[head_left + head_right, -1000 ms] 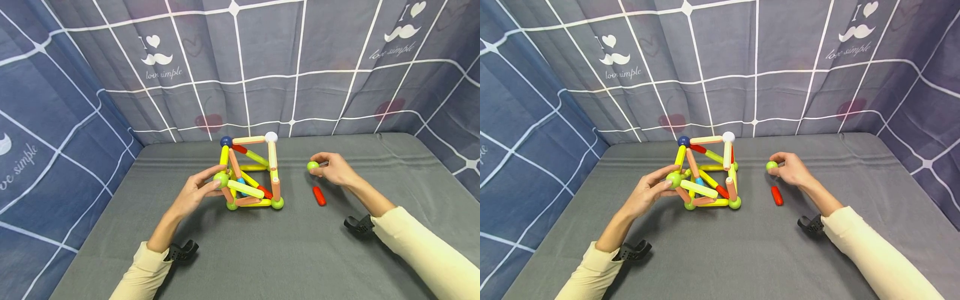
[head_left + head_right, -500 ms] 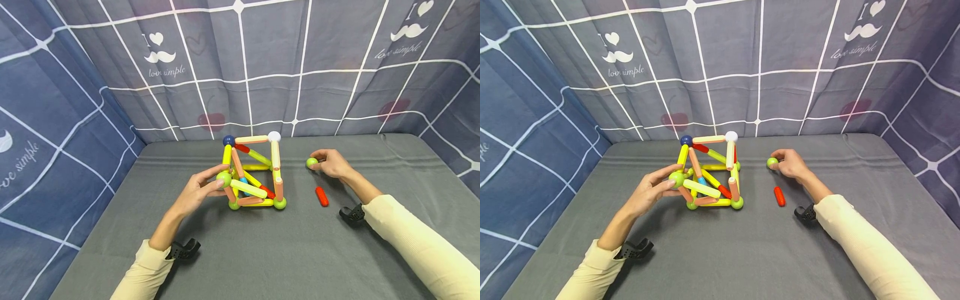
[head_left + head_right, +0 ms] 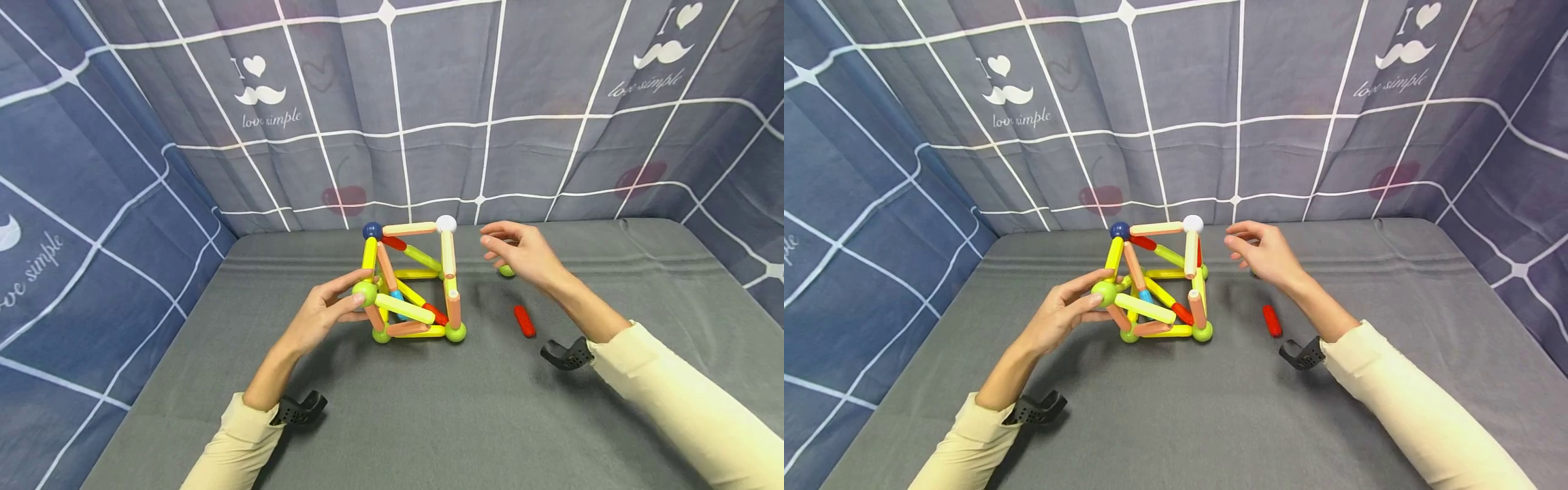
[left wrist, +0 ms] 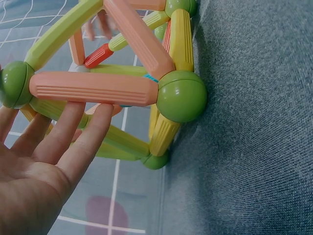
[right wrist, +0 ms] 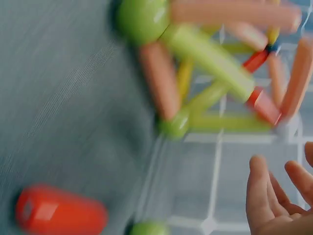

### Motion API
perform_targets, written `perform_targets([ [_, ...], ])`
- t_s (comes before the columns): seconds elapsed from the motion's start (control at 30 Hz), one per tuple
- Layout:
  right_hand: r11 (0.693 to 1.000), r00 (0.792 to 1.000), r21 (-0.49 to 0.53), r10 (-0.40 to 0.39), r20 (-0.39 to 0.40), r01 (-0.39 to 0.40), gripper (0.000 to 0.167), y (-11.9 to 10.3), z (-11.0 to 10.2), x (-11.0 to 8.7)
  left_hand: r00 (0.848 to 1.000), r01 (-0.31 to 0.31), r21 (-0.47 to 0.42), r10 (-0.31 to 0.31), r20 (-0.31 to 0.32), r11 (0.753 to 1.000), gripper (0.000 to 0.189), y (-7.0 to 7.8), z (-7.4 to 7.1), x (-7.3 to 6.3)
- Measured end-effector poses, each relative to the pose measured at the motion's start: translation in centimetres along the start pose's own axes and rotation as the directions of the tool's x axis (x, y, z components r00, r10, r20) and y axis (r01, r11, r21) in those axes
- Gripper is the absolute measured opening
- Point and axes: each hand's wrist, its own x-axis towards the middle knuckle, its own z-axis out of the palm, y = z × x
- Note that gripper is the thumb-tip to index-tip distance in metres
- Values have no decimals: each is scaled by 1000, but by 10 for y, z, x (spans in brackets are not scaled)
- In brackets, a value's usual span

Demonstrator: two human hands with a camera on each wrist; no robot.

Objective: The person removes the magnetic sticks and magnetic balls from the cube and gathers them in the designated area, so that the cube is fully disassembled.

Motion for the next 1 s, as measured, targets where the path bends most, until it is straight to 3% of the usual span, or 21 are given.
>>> perform_targets([
  [0.1,986,996,162,29,82,-42,37,-19,14,0,1000,0,-7,0,1,1000,52,0,0,0],
  [0.2,960,988,260,71,137,-105,41,-30,26,2,1000,3,-11,-3,0,1000,52,0,1,0],
  [0.47,877,974,432,151,172,-212,54,-36,38,9,1000,2,-18,-2,-2,1000,50,1,2,0],
  [0.6,872,972,439,157,174,-219,54,-37,39,9,1000,10,-14,-10,-2,1000,50,2,2,0],
  [1.0,907,971,379,107,213,-183,59,-38,28,-3,1000,17,0,-17,-6,1000,52,3,1,-1],
])
